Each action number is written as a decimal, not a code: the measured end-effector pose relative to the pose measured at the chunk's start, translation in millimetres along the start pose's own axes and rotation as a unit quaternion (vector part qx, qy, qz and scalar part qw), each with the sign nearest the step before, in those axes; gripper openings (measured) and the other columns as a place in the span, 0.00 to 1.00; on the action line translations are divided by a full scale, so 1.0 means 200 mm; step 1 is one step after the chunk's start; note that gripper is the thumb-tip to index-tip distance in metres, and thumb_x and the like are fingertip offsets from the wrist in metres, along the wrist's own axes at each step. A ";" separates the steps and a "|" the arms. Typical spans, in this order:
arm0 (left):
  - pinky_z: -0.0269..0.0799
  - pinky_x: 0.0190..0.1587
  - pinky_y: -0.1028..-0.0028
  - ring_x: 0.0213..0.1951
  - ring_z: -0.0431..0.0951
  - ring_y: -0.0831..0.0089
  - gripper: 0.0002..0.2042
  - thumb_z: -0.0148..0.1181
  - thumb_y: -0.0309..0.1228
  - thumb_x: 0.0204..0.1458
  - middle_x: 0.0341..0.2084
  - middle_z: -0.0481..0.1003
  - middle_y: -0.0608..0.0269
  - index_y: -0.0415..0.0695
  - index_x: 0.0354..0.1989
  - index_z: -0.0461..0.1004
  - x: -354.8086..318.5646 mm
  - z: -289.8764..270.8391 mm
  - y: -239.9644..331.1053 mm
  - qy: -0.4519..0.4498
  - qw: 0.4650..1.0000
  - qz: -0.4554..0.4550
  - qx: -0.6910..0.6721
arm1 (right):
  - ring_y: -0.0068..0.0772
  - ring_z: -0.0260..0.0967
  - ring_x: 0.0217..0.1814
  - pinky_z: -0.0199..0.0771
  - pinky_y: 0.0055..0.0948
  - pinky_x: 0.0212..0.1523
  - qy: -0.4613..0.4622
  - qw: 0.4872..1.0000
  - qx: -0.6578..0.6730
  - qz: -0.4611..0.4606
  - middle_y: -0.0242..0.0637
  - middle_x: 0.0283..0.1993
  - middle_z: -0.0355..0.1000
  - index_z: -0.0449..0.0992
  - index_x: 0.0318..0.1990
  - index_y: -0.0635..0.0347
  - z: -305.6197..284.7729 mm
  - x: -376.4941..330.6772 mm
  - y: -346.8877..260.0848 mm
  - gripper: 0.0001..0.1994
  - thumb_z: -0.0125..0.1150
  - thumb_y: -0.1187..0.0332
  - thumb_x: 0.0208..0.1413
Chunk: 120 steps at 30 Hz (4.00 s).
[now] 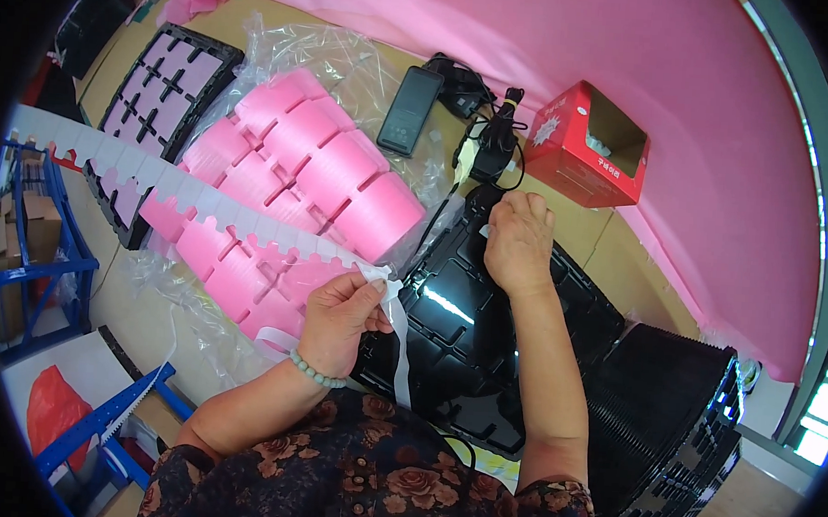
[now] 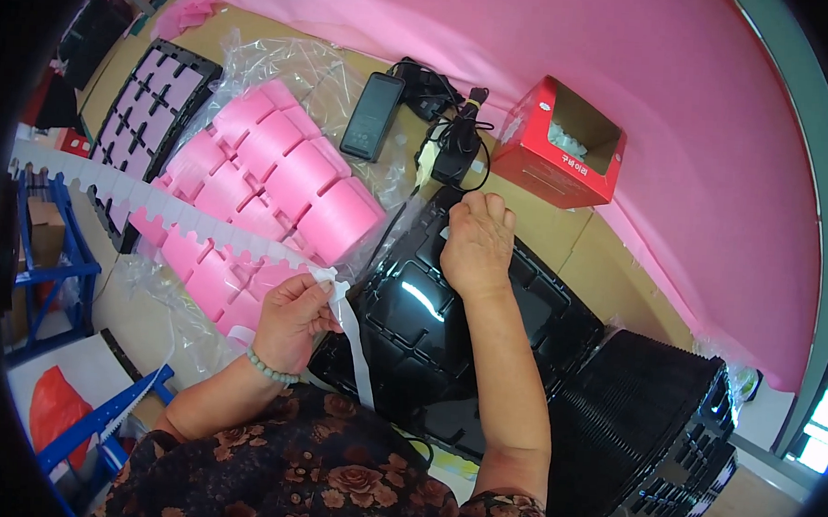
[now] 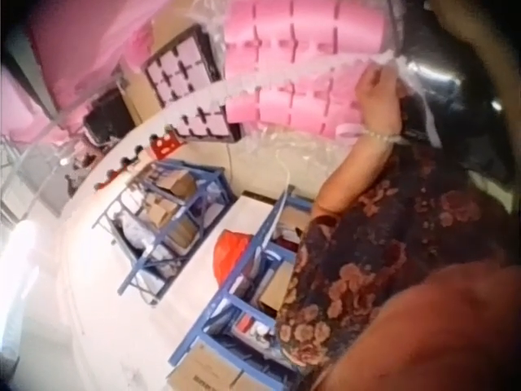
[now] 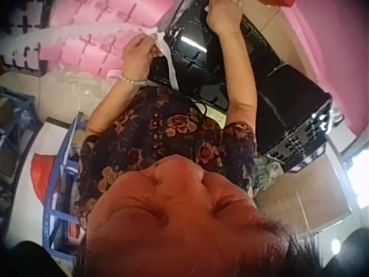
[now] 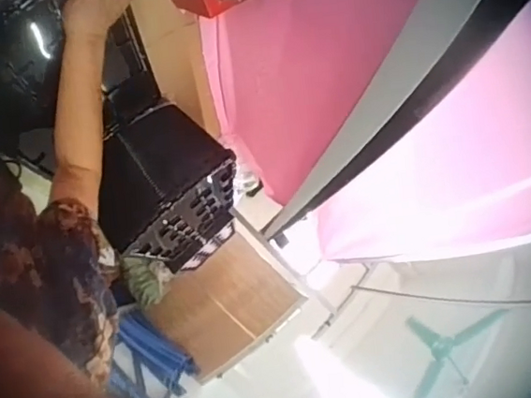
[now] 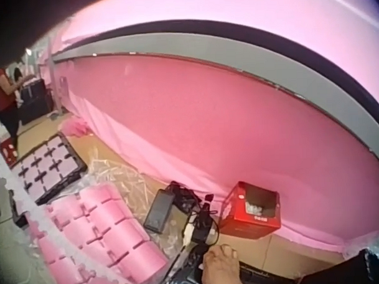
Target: The person places pink foam inserts into black plastic grid trays by hand, then applies adhesive strips to the inserts.
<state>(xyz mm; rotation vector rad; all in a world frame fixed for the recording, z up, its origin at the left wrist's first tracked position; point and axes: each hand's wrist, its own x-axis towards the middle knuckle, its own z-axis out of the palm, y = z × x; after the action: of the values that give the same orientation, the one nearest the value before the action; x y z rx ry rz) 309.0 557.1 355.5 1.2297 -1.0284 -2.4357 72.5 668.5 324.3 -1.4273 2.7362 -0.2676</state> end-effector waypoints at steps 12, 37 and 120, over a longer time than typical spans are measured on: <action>0.79 0.28 0.77 0.24 0.80 0.74 0.09 0.56 0.28 0.62 0.28 0.80 0.60 0.35 0.44 0.76 0.03 0.04 0.03 -0.012 1.000 0.005 0.011 | 0.46 0.63 0.52 0.61 0.42 0.52 0.139 0.989 0.047 0.034 0.39 0.44 0.71 0.76 0.36 0.59 0.00 -0.05 0.02 0.08 0.60 0.77 0.46; 0.73 0.54 0.71 0.51 0.75 0.72 0.40 0.63 0.19 0.49 0.54 0.70 0.56 0.45 0.71 0.50 -0.05 0.06 0.19 -0.298 0.943 0.070 0.127 | 0.17 0.68 0.33 0.70 0.21 0.35 0.080 0.758 0.616 0.198 0.29 0.33 0.73 0.73 0.45 0.63 -0.29 -0.70 -0.50 0.05 0.55 0.73 0.65; 0.62 0.42 0.61 0.32 0.78 0.67 0.19 0.63 0.32 0.43 0.26 0.77 0.66 0.50 0.47 0.77 0.45 0.48 -0.16 -0.064 0.497 0.378 0.778 | 0.46 0.74 0.37 0.74 0.41 0.38 0.070 0.990 0.120 0.035 0.38 0.32 0.72 0.73 0.30 0.57 0.08 -0.05 0.13 0.08 0.67 0.67 0.48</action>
<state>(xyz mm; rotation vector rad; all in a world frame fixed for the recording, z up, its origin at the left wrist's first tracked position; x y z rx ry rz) 181.2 583.3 317.6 0.3422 -3.0552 -0.3852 59.0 689.3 303.0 -1.2931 2.7368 -0.6914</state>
